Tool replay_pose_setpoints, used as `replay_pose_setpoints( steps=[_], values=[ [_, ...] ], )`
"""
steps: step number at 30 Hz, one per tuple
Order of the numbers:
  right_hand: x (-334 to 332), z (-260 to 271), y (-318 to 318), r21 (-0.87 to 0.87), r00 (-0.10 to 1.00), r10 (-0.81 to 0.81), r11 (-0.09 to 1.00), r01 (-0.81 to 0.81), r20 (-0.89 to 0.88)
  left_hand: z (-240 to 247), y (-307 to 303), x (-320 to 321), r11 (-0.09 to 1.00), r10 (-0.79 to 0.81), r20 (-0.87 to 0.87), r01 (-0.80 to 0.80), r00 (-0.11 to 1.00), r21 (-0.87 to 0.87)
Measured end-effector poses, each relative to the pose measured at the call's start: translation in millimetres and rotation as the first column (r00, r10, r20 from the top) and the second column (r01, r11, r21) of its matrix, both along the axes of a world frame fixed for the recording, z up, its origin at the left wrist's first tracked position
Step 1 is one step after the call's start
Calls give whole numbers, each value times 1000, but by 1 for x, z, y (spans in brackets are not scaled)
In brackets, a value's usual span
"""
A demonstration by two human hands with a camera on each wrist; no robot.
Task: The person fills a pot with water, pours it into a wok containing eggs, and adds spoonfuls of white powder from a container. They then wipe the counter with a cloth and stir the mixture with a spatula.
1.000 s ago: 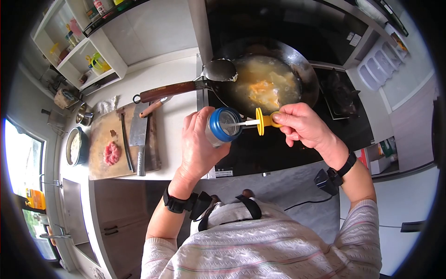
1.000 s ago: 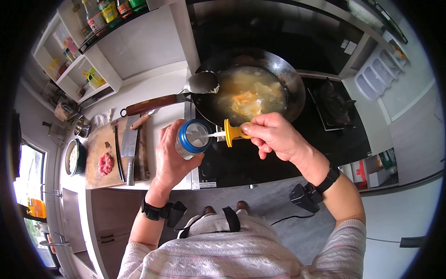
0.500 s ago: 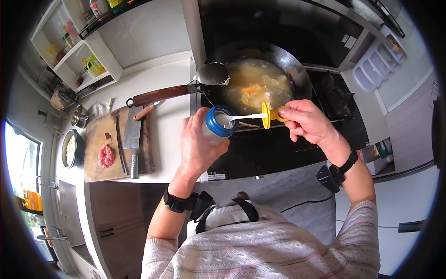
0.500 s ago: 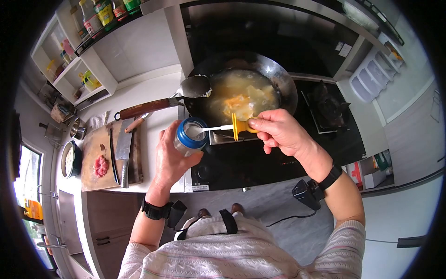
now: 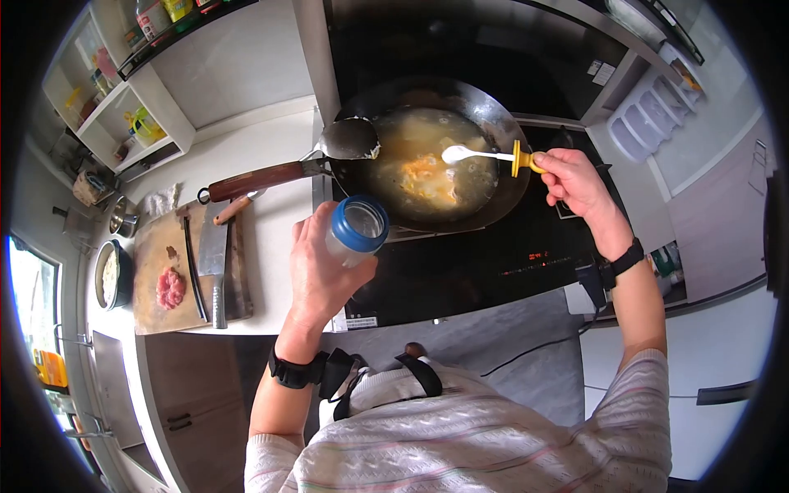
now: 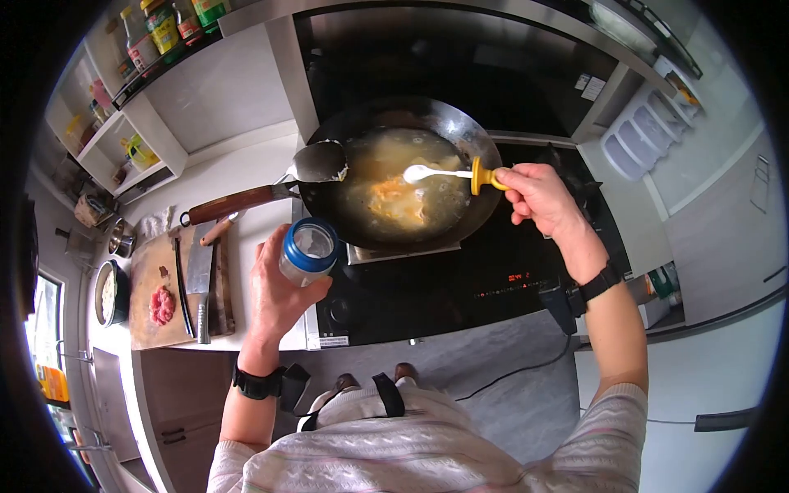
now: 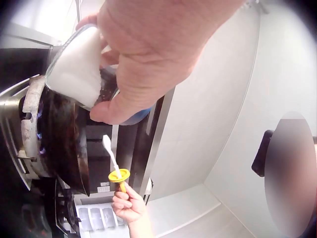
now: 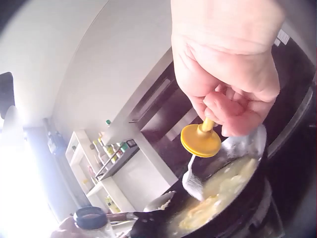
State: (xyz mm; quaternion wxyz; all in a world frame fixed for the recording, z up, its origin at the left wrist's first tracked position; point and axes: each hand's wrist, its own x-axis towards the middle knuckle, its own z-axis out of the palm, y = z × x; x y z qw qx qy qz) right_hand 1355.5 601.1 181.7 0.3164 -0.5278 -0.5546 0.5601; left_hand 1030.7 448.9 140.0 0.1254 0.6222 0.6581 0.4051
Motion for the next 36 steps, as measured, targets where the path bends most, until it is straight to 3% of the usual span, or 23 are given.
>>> replay_pose_setpoints(
  steps=[4,8,14,18,20,23,24,27,28,30,31,33,36],
  values=[
    [21,-2,6,75,968,-117,992,103,224,-8,-3,-5,1000,22,8,-22,1000,8],
    [28,-5,6,107,939,-145,987,117,312,-4,-7,-7,1000,-1,19,1,1000,-21],
    [2,-6,30,76,949,-78,995,58,306,-1,-11,-7,1000,4,25,-4,1000,-15],
    [-52,-10,57,147,972,-42,989,8,229,-3,-12,-7,1000,-13,12,13,1000,-4],
    [-63,-14,72,183,960,-63,983,12,273,-4,-14,-9,1000,-10,12,10,1000,-15],
    [-68,-4,73,361,816,-195,932,-18,544,-6,-17,-14,1000,14,15,-14,1000,-27],
    [-67,-3,72,361,815,-191,932,-24,547,-7,-17,-14,999,26,13,-26,1000,-29],
    [-59,-1,69,580,623,-350,787,-209,700,-7,-17,-16,1000,20,28,-20,999,-20],
    [-58,2,68,580,627,-347,788,-209,697,-6,-15,-17,1000,23,24,-23,999,-22],
    [-56,17,51,456,891,-143,887,-78,430,-5,-14,-16,999,11,24,-11,1000,-32],
    [-59,26,35,448,895,-130,890,-85,428,-4,-12,-16,999,0,36,2,999,-53],
    [-67,43,-2,345,954,178,903,-256,243,-4,-10,-16,998,1,34,1,999,-57],
    [-88,38,-40,298,885,366,844,-446,288,-3,-7,-12,998,-17,28,19,999,-62]
  ],
)
